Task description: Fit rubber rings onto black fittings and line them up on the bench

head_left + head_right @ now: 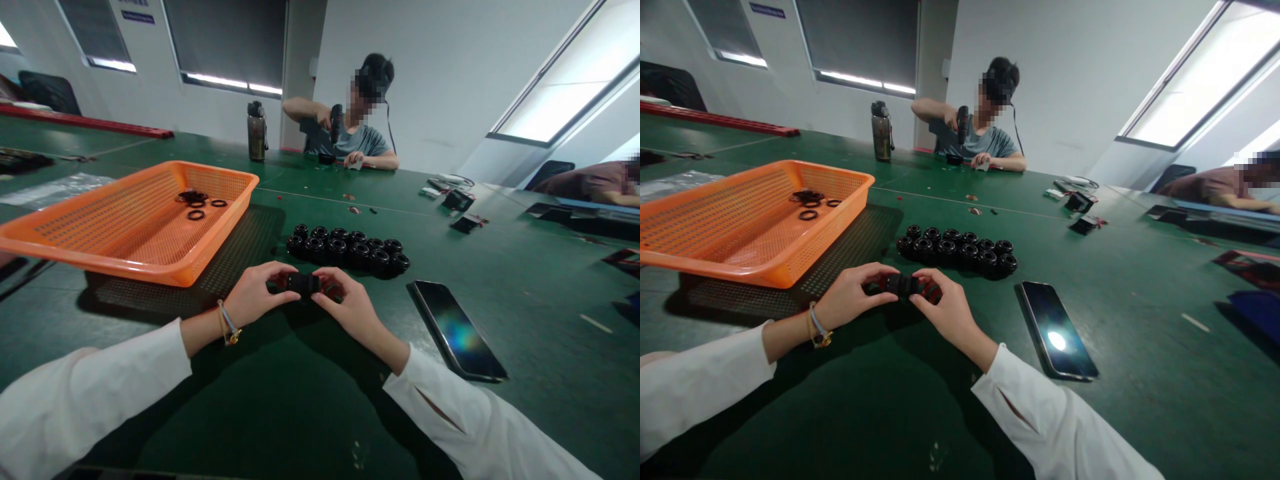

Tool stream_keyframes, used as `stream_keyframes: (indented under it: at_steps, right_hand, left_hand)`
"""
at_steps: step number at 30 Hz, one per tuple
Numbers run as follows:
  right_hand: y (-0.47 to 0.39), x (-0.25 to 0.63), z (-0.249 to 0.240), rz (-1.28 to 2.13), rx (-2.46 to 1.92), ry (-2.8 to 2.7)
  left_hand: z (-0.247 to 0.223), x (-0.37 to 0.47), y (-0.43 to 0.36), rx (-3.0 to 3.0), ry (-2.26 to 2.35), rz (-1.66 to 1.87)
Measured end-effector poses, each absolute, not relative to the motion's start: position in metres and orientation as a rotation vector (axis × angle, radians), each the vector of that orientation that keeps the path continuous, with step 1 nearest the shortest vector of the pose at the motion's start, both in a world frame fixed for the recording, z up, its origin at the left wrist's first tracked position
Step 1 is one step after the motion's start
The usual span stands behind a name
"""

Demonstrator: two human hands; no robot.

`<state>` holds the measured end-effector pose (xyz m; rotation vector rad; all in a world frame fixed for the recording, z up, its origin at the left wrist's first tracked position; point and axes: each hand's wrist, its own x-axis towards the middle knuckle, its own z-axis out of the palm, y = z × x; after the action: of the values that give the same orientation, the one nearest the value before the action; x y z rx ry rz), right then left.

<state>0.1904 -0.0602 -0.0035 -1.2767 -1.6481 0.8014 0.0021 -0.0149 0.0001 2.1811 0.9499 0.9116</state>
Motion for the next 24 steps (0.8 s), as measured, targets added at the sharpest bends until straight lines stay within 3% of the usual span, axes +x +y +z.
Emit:
stream_keyframes:
  at_steps: [24]
  right_hand:
    - [-0.0595,0.1913,-0.0060,1.100,-1.294,-1.515]
  left_hand:
    - [0.0012,0.0017,-0.0175,2.113,0.953,0.856]
